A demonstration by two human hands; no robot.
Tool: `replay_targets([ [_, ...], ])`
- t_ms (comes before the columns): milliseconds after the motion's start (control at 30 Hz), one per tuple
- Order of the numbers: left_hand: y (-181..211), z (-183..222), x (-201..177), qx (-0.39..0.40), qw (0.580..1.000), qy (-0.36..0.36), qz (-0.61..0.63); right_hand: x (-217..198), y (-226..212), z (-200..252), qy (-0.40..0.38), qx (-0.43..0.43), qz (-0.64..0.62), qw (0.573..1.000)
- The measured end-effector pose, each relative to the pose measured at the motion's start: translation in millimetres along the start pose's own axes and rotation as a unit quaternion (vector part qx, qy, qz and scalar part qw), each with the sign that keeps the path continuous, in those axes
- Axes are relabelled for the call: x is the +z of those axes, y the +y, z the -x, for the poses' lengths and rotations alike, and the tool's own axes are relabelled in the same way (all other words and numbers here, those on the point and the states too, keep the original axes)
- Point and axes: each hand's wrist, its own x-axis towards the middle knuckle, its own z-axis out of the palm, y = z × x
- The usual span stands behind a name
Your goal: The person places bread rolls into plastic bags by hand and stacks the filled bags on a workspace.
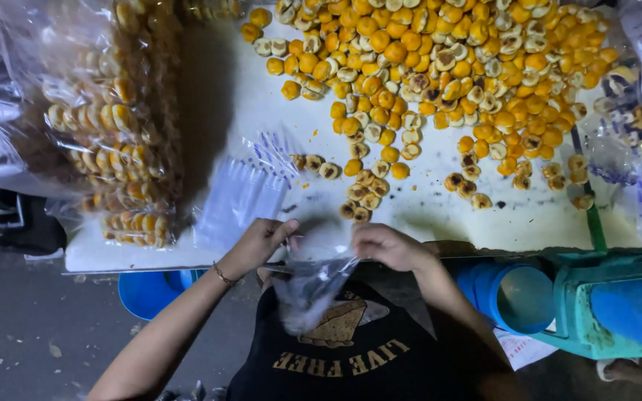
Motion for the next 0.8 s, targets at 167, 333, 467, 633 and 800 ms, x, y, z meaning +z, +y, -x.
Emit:
replay_targets([
  [167, -38.0, 3.2, 20.1, 0.008, 0.906, 0.175, -0.385, -70.3, 4.6, -31.5, 0.234, -0.073, 0.581, 0.776],
  [333, 3.1, 31.0, 36.1, -0.056, 0.942, 0.180, -0.277, -165.1, 44.6, -49.9, 0.297, -0.253, 0.659, 0.643],
  [467, 35.6, 45.2, 54.6, -0.111, 0.955, 0.226, -0.154, -170.0, 24.2, -86.1, 0.209, -0.344, 0.645, 0.649],
  [633, 14.9, 43.6, 58.7, -0.101, 0.949, 0.282, -0.098, -193.2, 18.3, -92.7, 0.134, -0.343, 0.738, 0.566],
  [800, 21.2, 50.7, 60.1, -0.117, 0.946, 0.282, -0.111, -151.9, 16.6, -92.6, 0.233, -0.342, 0.666, 0.620],
])
